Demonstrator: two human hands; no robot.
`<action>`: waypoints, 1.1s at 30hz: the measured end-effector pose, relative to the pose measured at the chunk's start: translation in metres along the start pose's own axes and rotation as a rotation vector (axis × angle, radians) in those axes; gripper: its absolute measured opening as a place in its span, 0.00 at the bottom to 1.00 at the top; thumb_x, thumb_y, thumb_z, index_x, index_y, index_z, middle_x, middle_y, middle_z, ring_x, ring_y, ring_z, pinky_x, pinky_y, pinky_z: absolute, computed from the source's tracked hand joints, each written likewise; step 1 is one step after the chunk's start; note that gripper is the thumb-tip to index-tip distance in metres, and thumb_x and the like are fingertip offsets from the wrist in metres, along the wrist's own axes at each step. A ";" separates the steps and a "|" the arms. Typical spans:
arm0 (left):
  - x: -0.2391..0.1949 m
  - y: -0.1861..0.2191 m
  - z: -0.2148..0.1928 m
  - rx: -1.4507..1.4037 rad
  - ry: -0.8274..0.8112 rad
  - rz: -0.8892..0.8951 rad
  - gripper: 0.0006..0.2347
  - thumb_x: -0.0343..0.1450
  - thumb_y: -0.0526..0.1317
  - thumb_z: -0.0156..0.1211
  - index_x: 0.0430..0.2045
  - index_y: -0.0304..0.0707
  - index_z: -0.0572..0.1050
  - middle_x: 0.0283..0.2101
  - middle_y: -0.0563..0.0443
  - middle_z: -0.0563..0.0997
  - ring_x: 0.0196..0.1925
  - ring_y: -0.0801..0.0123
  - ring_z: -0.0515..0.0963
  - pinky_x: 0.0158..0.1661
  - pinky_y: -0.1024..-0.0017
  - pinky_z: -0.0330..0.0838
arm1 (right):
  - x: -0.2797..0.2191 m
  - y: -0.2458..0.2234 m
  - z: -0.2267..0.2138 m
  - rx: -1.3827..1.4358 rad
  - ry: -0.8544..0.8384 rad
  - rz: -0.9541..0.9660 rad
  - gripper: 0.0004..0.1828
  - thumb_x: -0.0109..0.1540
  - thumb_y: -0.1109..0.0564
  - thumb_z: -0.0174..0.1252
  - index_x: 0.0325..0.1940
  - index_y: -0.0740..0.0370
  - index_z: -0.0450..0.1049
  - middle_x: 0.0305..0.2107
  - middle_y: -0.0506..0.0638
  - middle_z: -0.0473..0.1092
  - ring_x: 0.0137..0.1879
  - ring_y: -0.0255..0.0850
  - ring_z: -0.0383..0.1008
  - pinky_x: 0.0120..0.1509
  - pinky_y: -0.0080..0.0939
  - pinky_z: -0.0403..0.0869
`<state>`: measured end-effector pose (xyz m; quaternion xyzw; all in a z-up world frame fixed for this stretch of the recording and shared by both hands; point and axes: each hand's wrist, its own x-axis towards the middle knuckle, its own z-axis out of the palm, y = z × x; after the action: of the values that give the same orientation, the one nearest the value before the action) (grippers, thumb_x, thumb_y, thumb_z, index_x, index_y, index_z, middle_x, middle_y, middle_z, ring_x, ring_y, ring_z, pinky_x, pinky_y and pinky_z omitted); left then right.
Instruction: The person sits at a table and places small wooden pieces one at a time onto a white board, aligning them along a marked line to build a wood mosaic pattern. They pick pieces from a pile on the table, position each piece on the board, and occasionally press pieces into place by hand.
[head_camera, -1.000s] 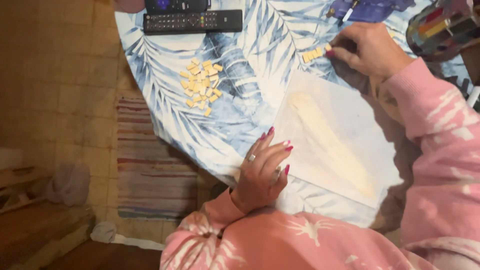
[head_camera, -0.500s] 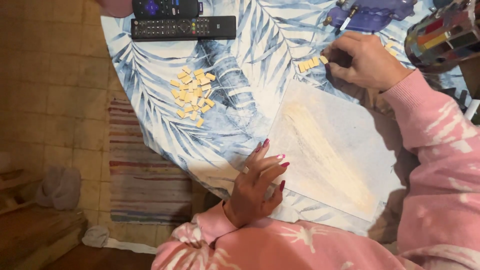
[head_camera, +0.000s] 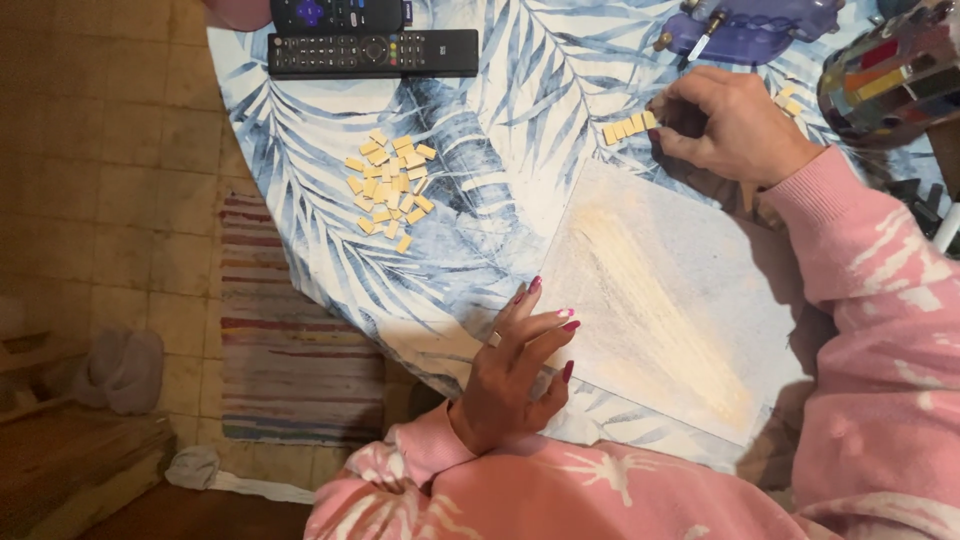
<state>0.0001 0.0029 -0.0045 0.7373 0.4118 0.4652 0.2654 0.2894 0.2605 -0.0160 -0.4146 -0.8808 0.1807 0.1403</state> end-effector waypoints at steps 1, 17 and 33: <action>0.000 0.000 0.000 0.001 0.000 -0.001 0.15 0.68 0.30 0.62 0.50 0.31 0.73 0.58 0.41 0.74 0.72 0.35 0.70 0.71 0.44 0.67 | 0.000 -0.002 -0.001 0.001 0.000 -0.001 0.18 0.63 0.54 0.69 0.51 0.67 0.77 0.39 0.58 0.74 0.42 0.50 0.79 0.49 0.45 0.77; -0.002 0.002 -0.002 0.014 0.019 0.005 0.19 0.68 0.31 0.64 0.54 0.38 0.73 0.60 0.45 0.75 0.73 0.38 0.70 0.72 0.45 0.67 | 0.000 -0.015 -0.017 0.099 -0.026 0.038 0.21 0.62 0.52 0.70 0.53 0.66 0.75 0.36 0.55 0.75 0.39 0.46 0.78 0.47 0.43 0.76; -0.025 0.007 -0.020 0.048 0.165 0.246 0.13 0.71 0.31 0.60 0.50 0.39 0.74 0.54 0.48 0.75 0.70 0.48 0.74 0.62 0.58 0.77 | 0.079 -0.183 0.078 0.034 -0.197 -0.329 0.14 0.65 0.50 0.62 0.45 0.64 0.76 0.37 0.61 0.72 0.42 0.60 0.75 0.47 0.54 0.75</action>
<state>-0.0209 -0.0219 -0.0018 0.7474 0.3496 0.5435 0.1540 0.0852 0.1979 0.0016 -0.2430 -0.9429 0.2098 0.0882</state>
